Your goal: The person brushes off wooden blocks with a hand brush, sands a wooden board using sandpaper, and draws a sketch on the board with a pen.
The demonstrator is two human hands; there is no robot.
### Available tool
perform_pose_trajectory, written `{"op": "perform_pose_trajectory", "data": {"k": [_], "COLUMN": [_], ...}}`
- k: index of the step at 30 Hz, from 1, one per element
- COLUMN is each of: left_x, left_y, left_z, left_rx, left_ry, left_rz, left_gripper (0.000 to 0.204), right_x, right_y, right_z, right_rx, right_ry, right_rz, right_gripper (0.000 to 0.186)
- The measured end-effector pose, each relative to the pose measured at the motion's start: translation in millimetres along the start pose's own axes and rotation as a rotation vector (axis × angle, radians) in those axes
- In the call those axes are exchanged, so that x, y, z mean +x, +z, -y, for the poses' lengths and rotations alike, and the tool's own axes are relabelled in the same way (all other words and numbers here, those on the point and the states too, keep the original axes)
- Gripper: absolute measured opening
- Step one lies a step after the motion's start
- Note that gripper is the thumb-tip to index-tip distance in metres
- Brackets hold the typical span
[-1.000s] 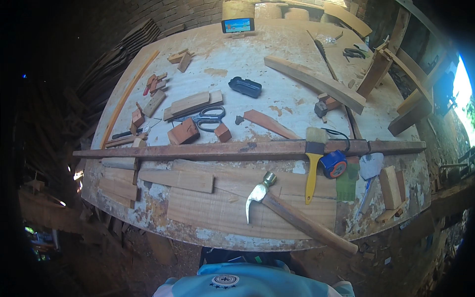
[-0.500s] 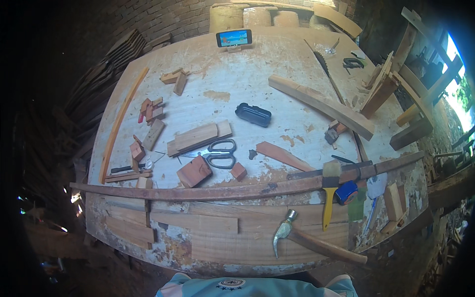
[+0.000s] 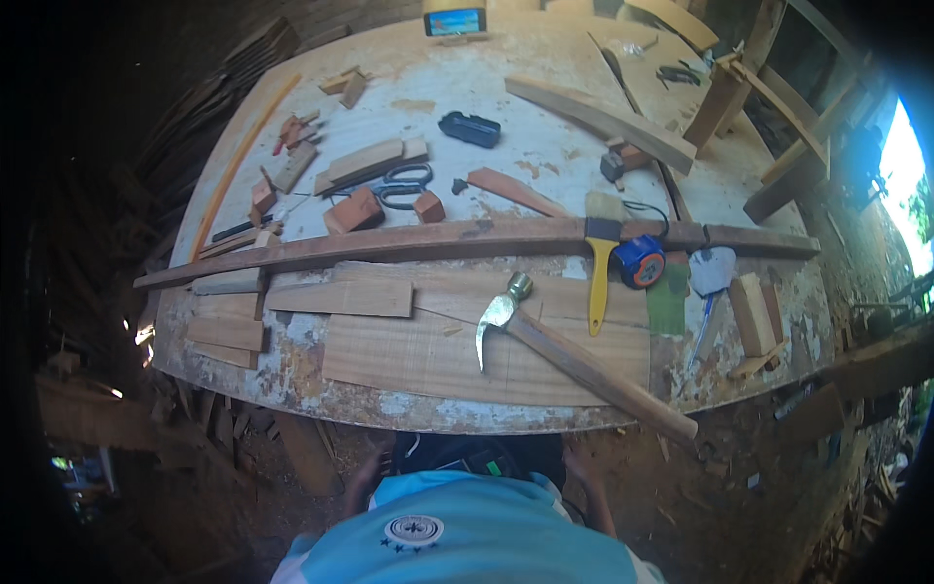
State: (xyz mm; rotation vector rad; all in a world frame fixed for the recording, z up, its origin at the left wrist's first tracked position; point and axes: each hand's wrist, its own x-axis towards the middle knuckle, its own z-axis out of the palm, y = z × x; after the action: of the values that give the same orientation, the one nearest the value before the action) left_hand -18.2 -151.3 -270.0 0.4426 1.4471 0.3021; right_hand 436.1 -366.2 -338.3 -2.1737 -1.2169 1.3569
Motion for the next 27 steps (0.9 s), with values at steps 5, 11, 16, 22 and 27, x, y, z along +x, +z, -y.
{"op": "perform_pose_trajectory", "data": {"k": [5,11,16,22,27], "left_x": [-201.5,-370.7,-386.6,-372.7,-371.9], "left_y": [-30.6,82.8,151.4,254.8,225.7], "left_z": [-85.5,-258.5,-285.0,-232.8,-265.3], "left_rx": [0.301,0.430,0.662,0.727,0.781], "left_ry": [0.694,1.624,1.625,1.749,1.791], "left_rz": [-0.211,0.435,0.541,0.458,0.316], "left_gripper": [0.045,0.070,0.065,0.063,0.062], "right_x": [-111.4,-191.9,-197.5,-195.4,-193.2], "right_y": [-134.9,-287.8,-322.1,-317.6,-298.7], "right_z": [185.4,366.4,447.1,441.5,452.4], "right_rx": [-0.278,0.019,-0.218,-0.261,-0.263], "right_ry": [-0.100,-1.071,-1.089,-1.146,-1.208], "right_rz": [0.417,-0.411,-0.228,-0.370,-0.408], "right_gripper": [0.032,0.066,0.076,0.066,0.057]}}
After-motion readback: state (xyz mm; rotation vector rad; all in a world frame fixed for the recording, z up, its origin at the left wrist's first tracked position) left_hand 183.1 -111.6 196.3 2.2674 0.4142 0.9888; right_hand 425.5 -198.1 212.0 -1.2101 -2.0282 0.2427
